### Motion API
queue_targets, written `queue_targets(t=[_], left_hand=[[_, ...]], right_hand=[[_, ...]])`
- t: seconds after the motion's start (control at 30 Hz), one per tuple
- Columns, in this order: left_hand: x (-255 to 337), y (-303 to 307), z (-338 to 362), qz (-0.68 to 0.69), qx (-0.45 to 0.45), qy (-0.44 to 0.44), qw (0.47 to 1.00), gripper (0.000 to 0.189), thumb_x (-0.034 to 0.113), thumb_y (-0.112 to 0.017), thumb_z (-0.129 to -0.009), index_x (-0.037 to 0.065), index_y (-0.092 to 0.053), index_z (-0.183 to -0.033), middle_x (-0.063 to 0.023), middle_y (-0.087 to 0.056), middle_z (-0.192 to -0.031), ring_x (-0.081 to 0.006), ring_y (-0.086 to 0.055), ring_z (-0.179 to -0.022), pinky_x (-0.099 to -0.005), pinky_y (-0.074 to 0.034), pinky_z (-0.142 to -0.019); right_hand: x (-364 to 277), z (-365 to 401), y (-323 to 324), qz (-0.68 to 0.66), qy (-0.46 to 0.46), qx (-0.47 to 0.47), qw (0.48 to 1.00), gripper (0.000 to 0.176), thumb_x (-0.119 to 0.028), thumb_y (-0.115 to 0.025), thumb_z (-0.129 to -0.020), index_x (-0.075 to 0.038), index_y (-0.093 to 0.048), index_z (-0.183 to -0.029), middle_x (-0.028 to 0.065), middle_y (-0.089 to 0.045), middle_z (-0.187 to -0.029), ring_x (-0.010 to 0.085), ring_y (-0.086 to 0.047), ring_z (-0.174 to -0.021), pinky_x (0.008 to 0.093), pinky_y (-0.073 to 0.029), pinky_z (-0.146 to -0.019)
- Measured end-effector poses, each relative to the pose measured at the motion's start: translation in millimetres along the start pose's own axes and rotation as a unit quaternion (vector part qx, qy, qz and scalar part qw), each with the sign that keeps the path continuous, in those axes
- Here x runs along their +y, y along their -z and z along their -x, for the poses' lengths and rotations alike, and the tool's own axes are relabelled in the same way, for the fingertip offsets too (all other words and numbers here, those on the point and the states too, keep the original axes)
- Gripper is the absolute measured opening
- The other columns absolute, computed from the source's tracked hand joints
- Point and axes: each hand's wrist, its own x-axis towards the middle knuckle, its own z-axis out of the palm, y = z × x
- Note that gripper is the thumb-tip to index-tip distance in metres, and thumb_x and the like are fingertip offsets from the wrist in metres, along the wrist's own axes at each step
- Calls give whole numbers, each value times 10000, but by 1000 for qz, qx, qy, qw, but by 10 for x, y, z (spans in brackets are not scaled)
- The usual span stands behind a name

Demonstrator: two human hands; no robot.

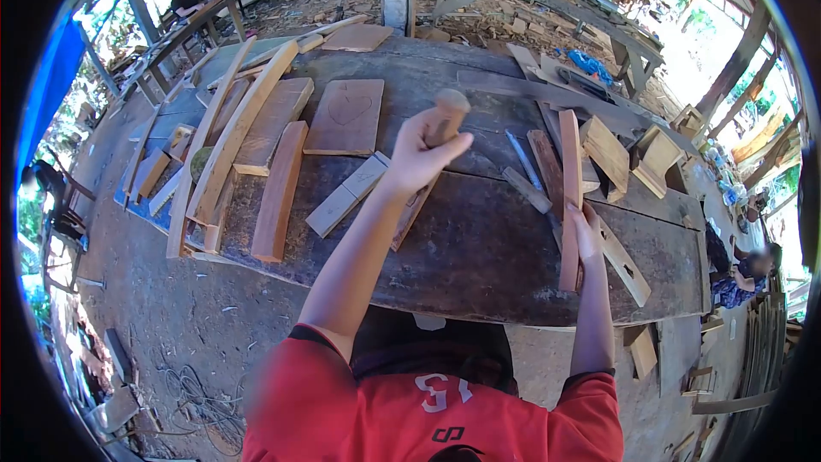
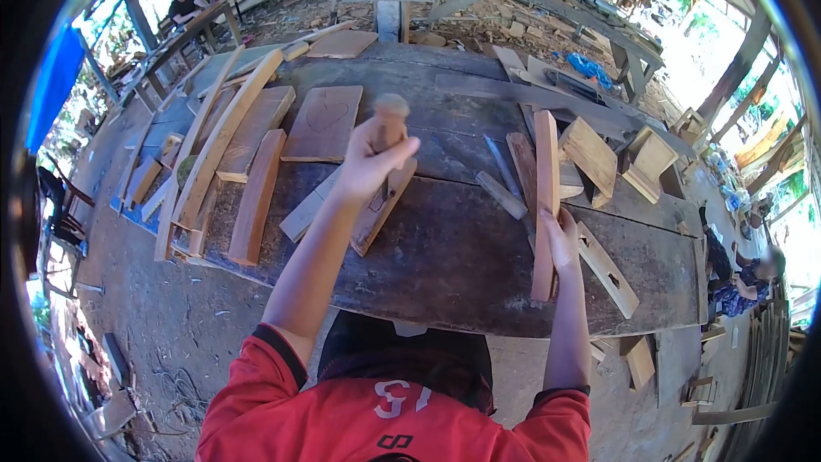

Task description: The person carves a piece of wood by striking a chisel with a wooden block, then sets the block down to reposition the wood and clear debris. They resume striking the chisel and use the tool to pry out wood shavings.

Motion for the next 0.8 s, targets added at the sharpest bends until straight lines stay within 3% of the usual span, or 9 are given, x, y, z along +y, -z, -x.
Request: queue_targets(t=[0.07,0.1,0.2,0.4,0.8], left_hand=[[-30,104,-12,83,21,42,995,173,179,-661,-791,53,-544,-768,19,-494,-597,-55,-441,-514,-217,-338,-484],[-59,95,-34,116,56,6,992,161,147,-628,-818,48,-527,-740,13,-472,-553,-56,-427,-460,-218,-317,-435],[-70,153,-37,148,80,-9,986,141,124,-530,-858,47,-493,-745,-17,-474,-579,-101,-443,-493,-237,-334,-477],[-17,158,-35,187,104,-41,976,189,139,-563,-851,40,-503,-700,-12,-460,-517,-91,-422,-436,-241,-335,-432],[-78,134,-35,187,117,-40,975,159,126,-552,-853,36,-495,-735,-9,-456,-524,-91,-415,-436,-243,-340,-439]], right_hand=[[-7,1,13,50,26,9,998,533,-375,-603,-795,51,-525,-1104,78,-588,-922,117,-533,-823,256,-423,-729],[-22,17,0,42,31,9,999,547,-365,-619,-788,58,-511,-1119,77,-585,-919,113,-527,-817,257,-424,-720],[-46,78,-63,82,31,10,996,586,-357,-639,-774,73,-487,-1141,115,-591,-973,144,-545,-877,275,-430,-761],[-114,140,-199,172,44,-34,984,676,-363,-660,-745,101,-440,-1185,218,-561,-1092,249,-550,-1016,317,-417,-867],[-125,145,-226,194,36,-5,980,679,-365,-650,-749,108,-439,-1187,235,-559,-1092,261,-549,-1027,322,-413,-876]])
